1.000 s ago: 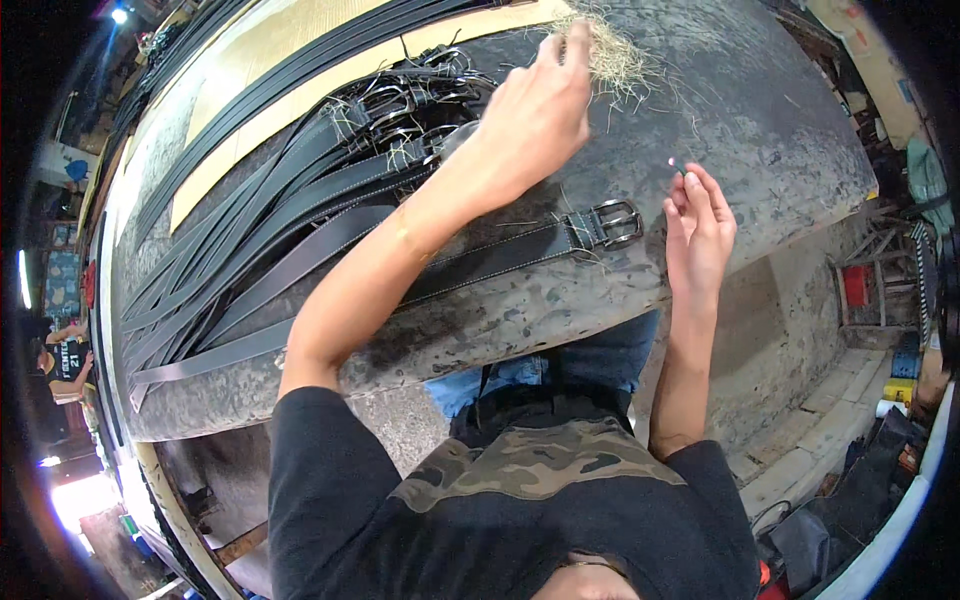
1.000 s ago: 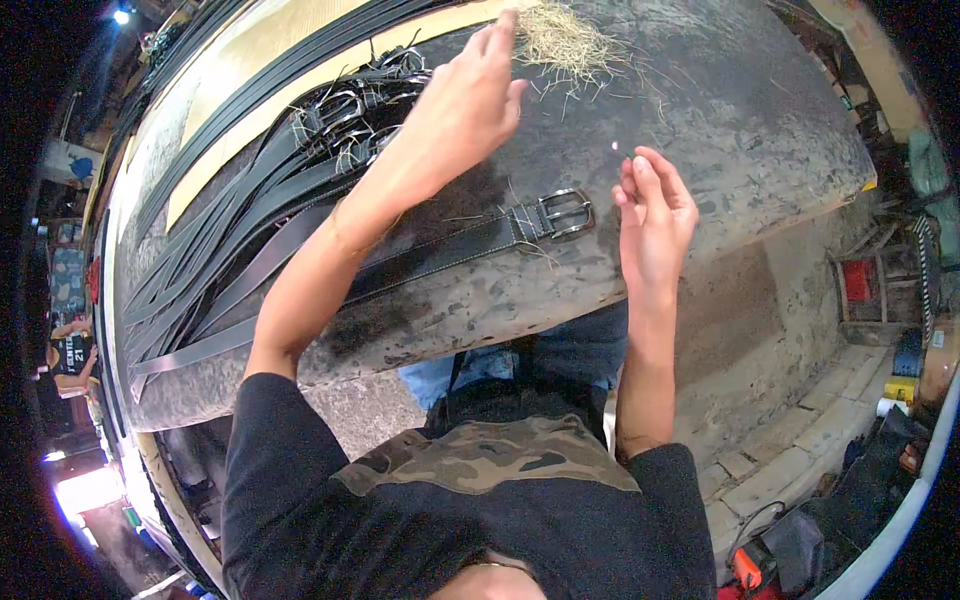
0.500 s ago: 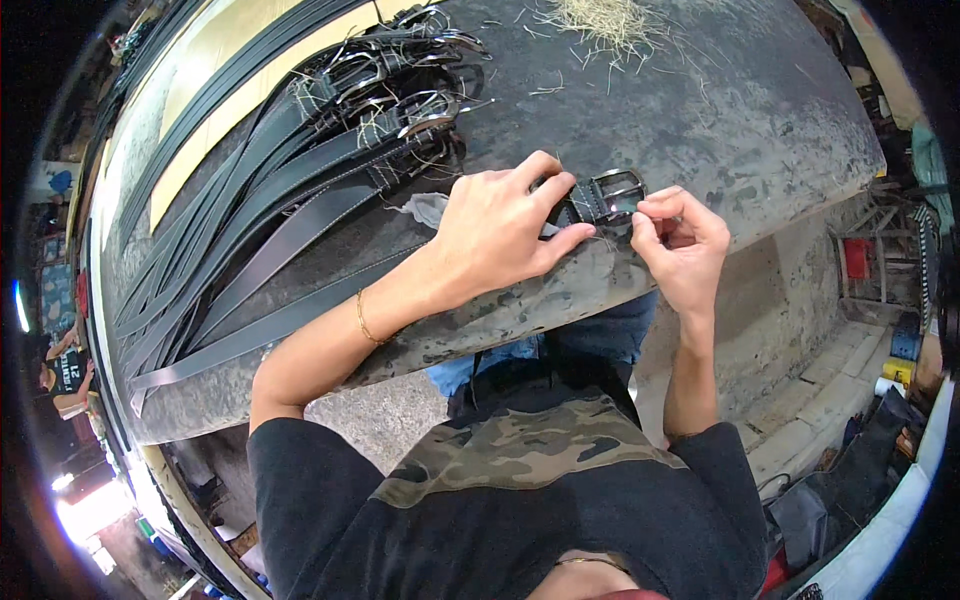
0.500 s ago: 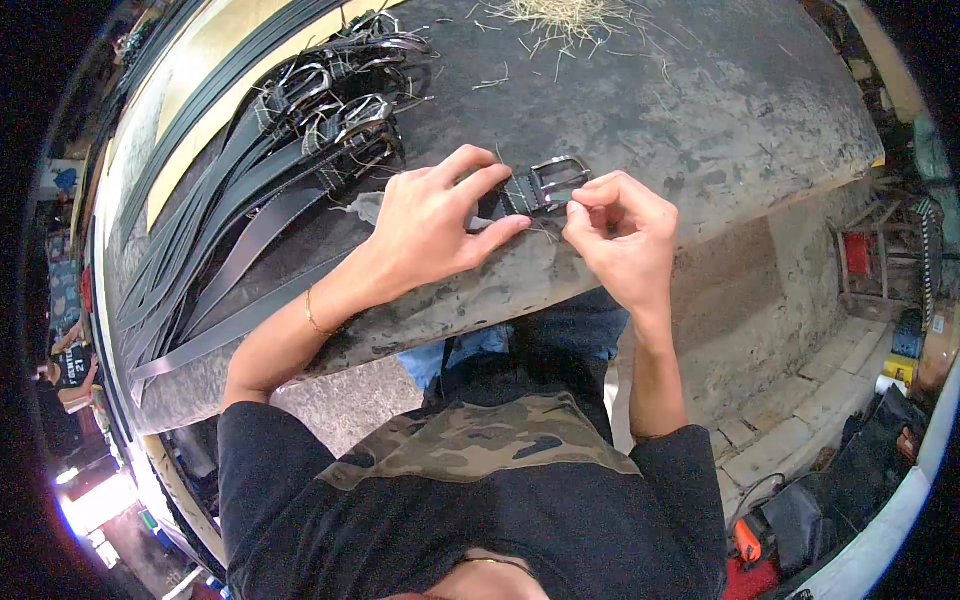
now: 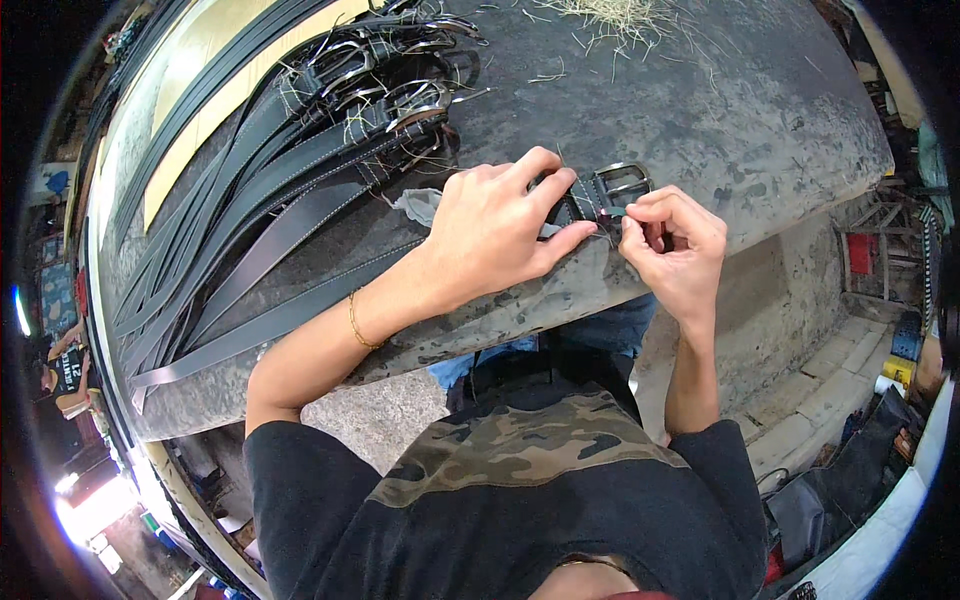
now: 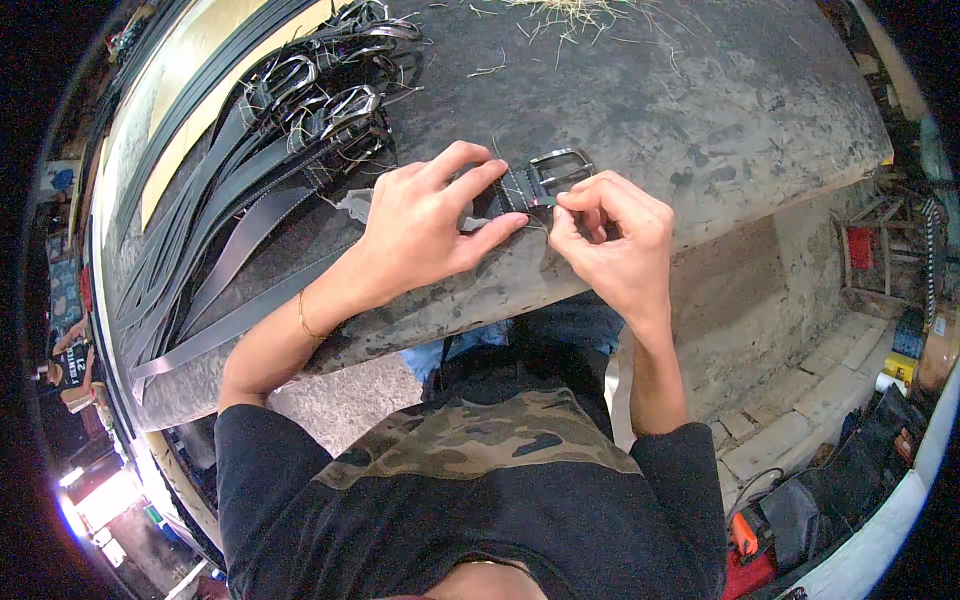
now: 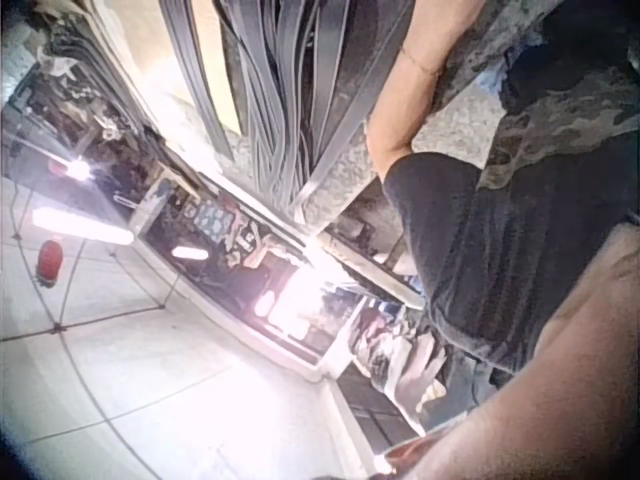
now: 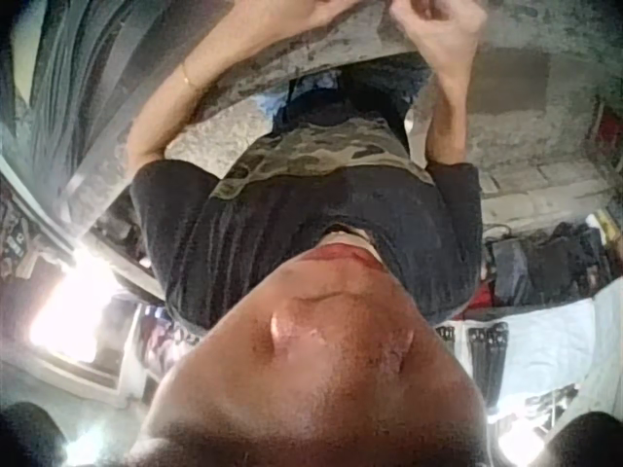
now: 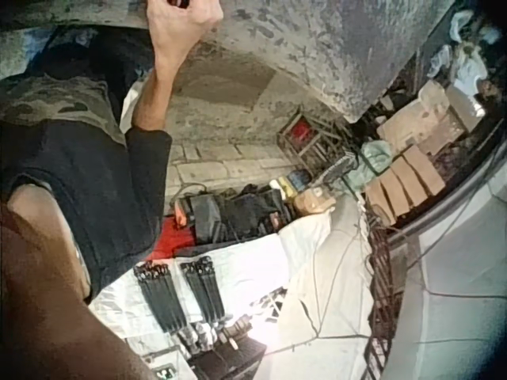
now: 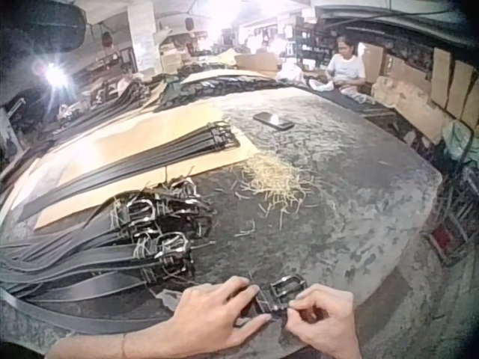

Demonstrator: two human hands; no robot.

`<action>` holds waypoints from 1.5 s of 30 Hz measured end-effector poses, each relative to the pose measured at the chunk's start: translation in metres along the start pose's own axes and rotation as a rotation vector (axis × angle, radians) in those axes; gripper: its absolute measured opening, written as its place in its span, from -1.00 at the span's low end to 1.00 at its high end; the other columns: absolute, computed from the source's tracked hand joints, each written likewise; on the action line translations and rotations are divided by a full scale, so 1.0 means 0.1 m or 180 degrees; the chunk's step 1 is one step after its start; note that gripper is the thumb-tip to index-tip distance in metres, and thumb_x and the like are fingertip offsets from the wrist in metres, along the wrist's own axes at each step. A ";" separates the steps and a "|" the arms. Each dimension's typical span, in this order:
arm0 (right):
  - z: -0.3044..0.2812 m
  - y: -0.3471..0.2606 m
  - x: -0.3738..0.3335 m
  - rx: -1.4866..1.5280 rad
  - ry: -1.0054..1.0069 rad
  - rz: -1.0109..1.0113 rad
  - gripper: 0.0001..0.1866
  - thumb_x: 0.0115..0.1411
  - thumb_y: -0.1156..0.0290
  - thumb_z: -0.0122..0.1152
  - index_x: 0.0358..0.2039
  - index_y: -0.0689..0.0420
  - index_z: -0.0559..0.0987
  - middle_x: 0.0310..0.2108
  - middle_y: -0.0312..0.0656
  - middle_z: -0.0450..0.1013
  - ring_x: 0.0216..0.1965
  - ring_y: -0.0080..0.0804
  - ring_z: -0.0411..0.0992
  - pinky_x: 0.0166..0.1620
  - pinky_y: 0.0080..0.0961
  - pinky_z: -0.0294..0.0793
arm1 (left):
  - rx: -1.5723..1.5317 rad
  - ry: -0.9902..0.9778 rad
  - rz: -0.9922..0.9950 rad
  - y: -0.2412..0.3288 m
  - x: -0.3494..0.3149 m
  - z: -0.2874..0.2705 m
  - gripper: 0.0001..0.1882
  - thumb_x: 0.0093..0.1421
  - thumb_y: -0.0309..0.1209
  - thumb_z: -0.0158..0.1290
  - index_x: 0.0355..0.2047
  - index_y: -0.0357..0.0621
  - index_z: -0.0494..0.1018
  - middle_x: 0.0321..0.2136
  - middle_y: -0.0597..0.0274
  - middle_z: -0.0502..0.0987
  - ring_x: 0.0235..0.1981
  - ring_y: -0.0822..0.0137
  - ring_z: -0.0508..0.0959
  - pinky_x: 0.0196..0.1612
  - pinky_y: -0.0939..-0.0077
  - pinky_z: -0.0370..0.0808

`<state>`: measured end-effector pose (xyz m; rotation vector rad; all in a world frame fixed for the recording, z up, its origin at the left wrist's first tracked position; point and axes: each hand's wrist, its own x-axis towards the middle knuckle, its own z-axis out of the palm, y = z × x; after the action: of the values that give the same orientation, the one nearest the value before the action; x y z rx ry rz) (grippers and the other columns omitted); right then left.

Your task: The person attaches buckles and leather loops to leather straps by hand, wipes a belt with a cloth, and lays several belts out on a cardboard sheet on the workbench.

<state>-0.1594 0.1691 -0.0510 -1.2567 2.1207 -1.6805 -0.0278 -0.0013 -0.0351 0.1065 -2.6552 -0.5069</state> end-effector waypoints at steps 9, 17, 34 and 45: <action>0.00 -0.03 0.02 -0.0073 -0.0011 -0.0082 -0.86 -0.08 0.70 0.34 -0.48 0.25 0.57 -0.48 -0.24 0.52 -0.61 -0.69 0.30 -0.57 -0.71 0.25 | 0.0004 -0.0060 -0.0031 0.01 0.00 -0.02 -0.53 0.02 -0.10 0.31 -0.19 -0.20 0.56 -0.22 0.19 0.55 -0.46 0.15 0.63 -0.43 0.35 0.56; -0.04 0.03 -0.01 0.0896 0.0377 0.0401 -0.88 0.07 0.75 0.26 -0.39 0.28 0.58 -0.37 -0.30 0.49 -0.49 -0.73 0.35 -0.47 -0.76 0.29 | -0.0354 -0.0078 -0.0055 -0.05 0.00 -0.06 -0.63 0.04 -0.30 0.25 -0.15 -0.20 0.56 -0.20 0.16 0.55 -0.42 0.14 0.63 -0.40 0.34 0.56; 0.10 -0.01 0.67 0.1247 -0.0299 0.0439 -0.82 0.17 0.62 0.27 -0.19 0.26 0.61 -0.36 -0.35 0.53 -0.33 -0.70 0.45 -0.27 -0.73 0.44 | 0.0334 0.0295 0.1305 -0.06 -0.13 -0.06 -0.62 -0.18 -0.46 0.15 -0.25 -0.20 0.55 -0.52 0.34 0.33 -0.54 0.39 0.40 -0.50 0.46 0.30; 0.18 0.01 0.63 0.0530 -0.1173 0.0092 -0.94 -0.01 0.64 0.26 -0.46 0.26 0.57 -0.56 -0.35 0.46 -0.51 -0.71 0.38 -0.44 -0.70 0.38 | 0.0237 0.0365 0.1368 -0.09 -0.16 -0.06 -0.63 -0.20 -0.45 0.13 -0.29 -0.28 0.57 -0.55 0.34 0.34 -0.58 0.42 0.36 -0.54 0.48 0.25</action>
<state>-0.1896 0.1133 -0.0359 -1.3542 1.7405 -1.4447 -0.0107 -0.0089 -0.0392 -0.3930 -2.4827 -0.2509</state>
